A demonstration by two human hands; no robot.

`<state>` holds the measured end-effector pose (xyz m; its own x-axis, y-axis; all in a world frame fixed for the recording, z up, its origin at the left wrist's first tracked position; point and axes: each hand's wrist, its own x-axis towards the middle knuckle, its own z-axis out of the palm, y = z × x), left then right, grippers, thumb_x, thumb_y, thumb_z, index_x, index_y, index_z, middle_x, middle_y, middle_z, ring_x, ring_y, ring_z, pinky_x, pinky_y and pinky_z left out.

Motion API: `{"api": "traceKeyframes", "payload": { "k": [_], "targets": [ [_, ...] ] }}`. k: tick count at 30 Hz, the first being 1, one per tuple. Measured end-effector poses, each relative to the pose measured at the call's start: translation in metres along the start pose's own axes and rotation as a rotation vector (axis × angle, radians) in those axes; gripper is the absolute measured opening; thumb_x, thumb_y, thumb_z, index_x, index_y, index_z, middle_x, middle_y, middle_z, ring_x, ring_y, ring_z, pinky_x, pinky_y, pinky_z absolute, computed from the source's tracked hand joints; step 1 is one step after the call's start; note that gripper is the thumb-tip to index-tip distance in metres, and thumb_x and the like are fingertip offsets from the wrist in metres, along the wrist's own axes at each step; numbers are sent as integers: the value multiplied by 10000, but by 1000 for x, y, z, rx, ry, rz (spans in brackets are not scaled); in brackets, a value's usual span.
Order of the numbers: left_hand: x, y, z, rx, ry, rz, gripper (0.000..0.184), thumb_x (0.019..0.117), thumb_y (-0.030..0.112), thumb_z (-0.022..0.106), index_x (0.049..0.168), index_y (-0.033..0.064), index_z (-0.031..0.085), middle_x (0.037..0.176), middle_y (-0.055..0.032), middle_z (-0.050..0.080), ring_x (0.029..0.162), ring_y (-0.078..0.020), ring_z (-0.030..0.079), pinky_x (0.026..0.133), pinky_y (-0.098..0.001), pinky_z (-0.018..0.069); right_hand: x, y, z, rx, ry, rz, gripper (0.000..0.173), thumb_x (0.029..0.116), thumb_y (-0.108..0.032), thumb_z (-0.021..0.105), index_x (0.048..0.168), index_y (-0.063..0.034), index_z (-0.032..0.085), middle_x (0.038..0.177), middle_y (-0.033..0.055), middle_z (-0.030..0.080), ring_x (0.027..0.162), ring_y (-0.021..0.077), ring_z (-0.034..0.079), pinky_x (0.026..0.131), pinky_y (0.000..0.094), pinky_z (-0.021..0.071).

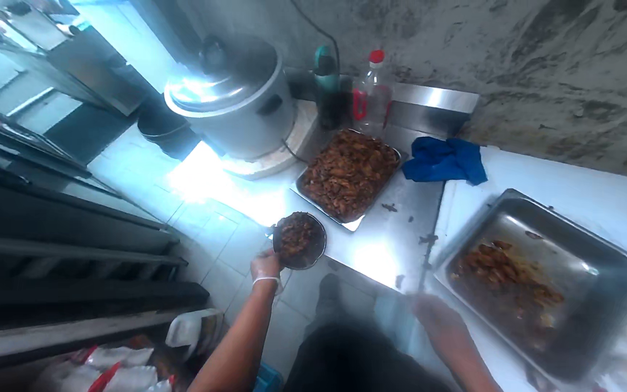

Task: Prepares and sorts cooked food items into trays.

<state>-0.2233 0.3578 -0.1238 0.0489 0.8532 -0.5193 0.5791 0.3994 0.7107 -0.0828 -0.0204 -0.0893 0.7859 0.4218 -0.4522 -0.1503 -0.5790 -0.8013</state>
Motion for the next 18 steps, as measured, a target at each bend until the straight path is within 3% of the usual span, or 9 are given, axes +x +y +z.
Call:
{"api": "traceKeyframes", "payload": {
  "k": [6,12,14,16,18],
  "targets": [
    [66,44,-23,13,-25,2,171,926,91,727,1071,1,717,963,-181,728,823,-278,725,782,-472,614,41,-52,64,13,-27,19,328,969,-276,648,1237,-89,678,1104,21,737,1016,121,702,900,346,590],
    [106,73,-26,-115,-29,-43,166,932,82,727,1069,-8,702,950,-173,712,765,-248,697,745,-437,604,59,-78,96,-18,-58,24,332,975,-253,649,1255,-76,670,1106,29,740,991,119,712,898,329,599],
    [114,83,-34,85,-36,53,206,960,179,716,1095,23,726,976,-160,734,844,-264,717,820,-476,596,63,-83,95,-26,-39,34,326,980,-239,641,1259,-74,667,1109,33,740,987,121,715,892,331,604],
    [122,98,-43,317,-8,226,330,994,308,680,1171,30,709,1040,-200,724,971,-370,691,900,-612,523,65,-85,92,-12,-9,47,326,982,-239,640,1260,-71,666,1103,34,739,986,120,715,888,325,605],
    [137,106,-44,384,16,405,493,1013,371,644,1362,25,609,1201,-230,695,1092,-413,674,969,-644,503,65,-84,87,2,19,77,322,991,-250,639,1258,-71,666,1096,34,739,987,117,710,889,321,596]
  ]
}}
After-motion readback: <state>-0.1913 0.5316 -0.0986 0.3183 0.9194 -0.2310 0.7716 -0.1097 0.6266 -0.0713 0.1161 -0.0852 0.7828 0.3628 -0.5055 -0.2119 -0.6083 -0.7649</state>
